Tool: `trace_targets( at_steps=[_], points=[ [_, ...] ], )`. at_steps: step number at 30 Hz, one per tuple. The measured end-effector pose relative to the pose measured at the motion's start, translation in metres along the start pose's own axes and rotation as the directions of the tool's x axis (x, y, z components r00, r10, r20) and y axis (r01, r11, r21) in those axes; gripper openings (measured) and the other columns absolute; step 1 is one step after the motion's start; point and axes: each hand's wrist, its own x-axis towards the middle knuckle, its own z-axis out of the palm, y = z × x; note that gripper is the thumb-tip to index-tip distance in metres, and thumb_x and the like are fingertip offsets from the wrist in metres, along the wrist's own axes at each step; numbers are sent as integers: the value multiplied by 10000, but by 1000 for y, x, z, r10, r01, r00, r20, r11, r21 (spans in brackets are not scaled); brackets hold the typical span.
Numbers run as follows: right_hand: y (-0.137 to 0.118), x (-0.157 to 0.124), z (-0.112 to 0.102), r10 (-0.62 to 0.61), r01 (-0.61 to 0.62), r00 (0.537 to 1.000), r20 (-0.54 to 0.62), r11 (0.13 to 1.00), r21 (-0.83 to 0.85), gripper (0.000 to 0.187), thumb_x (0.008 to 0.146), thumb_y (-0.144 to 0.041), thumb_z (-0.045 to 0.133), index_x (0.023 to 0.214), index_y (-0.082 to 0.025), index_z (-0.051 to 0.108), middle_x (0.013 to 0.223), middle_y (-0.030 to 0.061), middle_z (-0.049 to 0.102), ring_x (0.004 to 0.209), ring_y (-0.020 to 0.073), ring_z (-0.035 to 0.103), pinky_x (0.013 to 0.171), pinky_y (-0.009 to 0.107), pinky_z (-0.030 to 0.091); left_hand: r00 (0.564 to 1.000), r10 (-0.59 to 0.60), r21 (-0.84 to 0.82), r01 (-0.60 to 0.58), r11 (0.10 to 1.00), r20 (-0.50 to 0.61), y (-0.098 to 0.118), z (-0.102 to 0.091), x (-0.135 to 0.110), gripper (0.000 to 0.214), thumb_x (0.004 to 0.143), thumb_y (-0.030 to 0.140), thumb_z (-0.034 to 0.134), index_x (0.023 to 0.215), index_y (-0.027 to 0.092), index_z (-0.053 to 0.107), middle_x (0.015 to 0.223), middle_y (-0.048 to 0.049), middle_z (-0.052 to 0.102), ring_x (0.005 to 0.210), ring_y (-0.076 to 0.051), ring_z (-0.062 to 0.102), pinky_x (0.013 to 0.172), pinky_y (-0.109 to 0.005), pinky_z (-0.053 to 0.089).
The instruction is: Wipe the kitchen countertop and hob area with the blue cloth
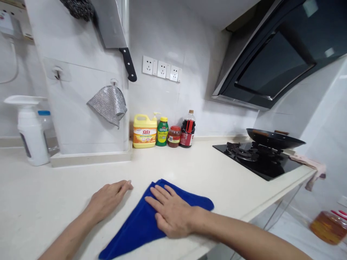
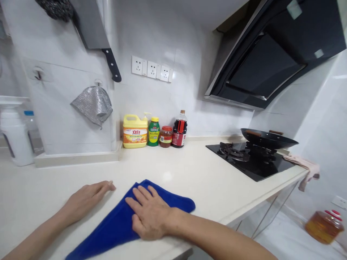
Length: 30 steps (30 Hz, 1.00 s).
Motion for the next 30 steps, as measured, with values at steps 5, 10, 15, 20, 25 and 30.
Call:
trace_targets(
  at_steps=[5,10,15,20,25,30],
  points=[
    [24,71,-2,-25,25,1000,13,1000,-10,626,990,-381,300,1567,-141,263,1655,168,155,1532,288,88,1237,520,83,965,-172,-90,158,983,-196,3,-11,-2,631,899,622,218,1042,295,738,921,-27,762,927,-279,676,846,-357,445],
    [57,131,-2,41,-42,999,-23,998,-45,616,998,-402,261,1568,-166,274,1655,140,185,1529,279,126,1233,510,105,971,-173,-62,165,984,-162,8,-13,-6,570,890,584,249,970,302,738,849,-5,746,869,-251,674,769,-325,418],
    [92,173,-4,133,-136,990,-48,989,-61,622,1002,-416,229,1570,-168,274,1654,137,192,1529,274,136,1229,498,105,987,-163,-25,163,986,2,10,-5,-10,577,909,577,221,952,314,733,617,0,632,766,-256,635,740,-338,390],
    [123,200,-9,273,-277,960,-56,957,-82,616,1006,-426,208,1577,-201,258,1661,97,190,1530,240,142,1230,465,99,982,-157,3,158,987,108,9,-2,-10,549,919,563,237,958,324,729,648,0,625,783,-255,618,751,-345,373],
    [149,213,-10,364,-369,928,-83,928,-50,612,1001,-433,217,1572,-218,274,1660,87,199,1528,244,146,1225,474,100,977,-158,7,159,987,142,6,-4,-10,538,921,561,246,984,334,729,622,12,595,741,-243,597,741,-341,373],
    [180,199,-12,454,-462,884,-110,886,-51,619,1003,-446,203,1572,-210,271,1659,90,200,1526,252,155,1224,481,105,980,-147,-47,154,987,135,7,-8,-12,541,909,577,267,974,314,735,583,16,562,698,-241,587,702,-331,385]
  ],
)
